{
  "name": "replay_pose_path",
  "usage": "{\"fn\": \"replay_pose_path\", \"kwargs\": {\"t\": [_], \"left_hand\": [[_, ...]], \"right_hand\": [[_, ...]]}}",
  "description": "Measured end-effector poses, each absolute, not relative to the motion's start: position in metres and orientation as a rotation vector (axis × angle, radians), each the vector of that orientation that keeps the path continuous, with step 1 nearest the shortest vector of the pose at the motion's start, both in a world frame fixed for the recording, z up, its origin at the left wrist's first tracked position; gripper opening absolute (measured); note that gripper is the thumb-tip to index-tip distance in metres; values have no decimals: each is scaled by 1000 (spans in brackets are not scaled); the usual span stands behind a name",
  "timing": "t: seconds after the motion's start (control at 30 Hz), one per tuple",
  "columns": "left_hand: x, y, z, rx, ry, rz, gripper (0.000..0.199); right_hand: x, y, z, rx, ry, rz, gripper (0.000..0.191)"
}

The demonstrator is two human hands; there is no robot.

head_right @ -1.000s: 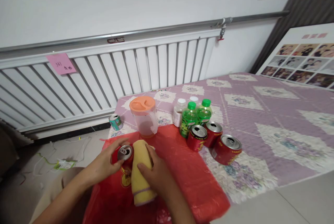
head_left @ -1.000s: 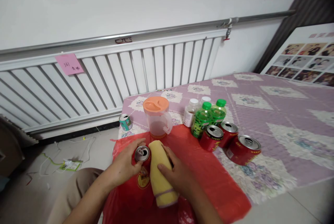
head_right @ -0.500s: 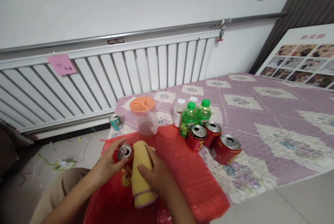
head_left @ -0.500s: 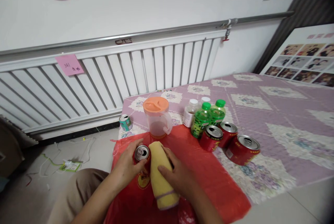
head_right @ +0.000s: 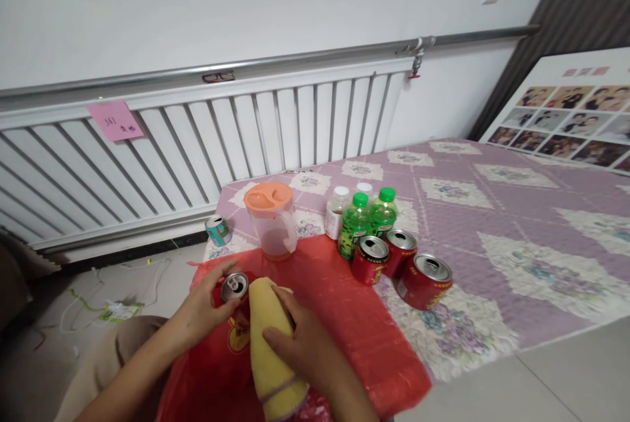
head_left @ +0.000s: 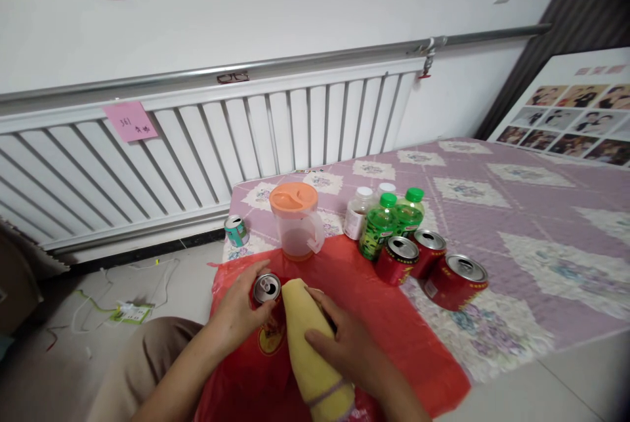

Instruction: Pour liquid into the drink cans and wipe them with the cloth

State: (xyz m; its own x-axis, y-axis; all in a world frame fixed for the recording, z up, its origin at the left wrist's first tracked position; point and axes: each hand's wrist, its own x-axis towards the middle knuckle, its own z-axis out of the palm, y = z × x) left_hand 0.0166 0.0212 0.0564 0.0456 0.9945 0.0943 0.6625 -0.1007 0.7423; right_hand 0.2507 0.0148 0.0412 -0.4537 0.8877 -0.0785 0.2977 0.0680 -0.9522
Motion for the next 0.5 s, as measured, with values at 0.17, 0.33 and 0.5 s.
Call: {"fn": "replay_pose_path", "kwargs": {"t": [0.17,0.33,0.5], "left_hand": [[15,19,64,1847,1570,759,71],[12,18,66,1854,1474,742,78],[8,19,66,1850,1456,760,75]], "right_hand": [[243,27,29,-1168,-1720,1388,72],[232,48,16,-1086,-1633,1413,67],[226,63,7,-1032,-1578,1448,67]]}}
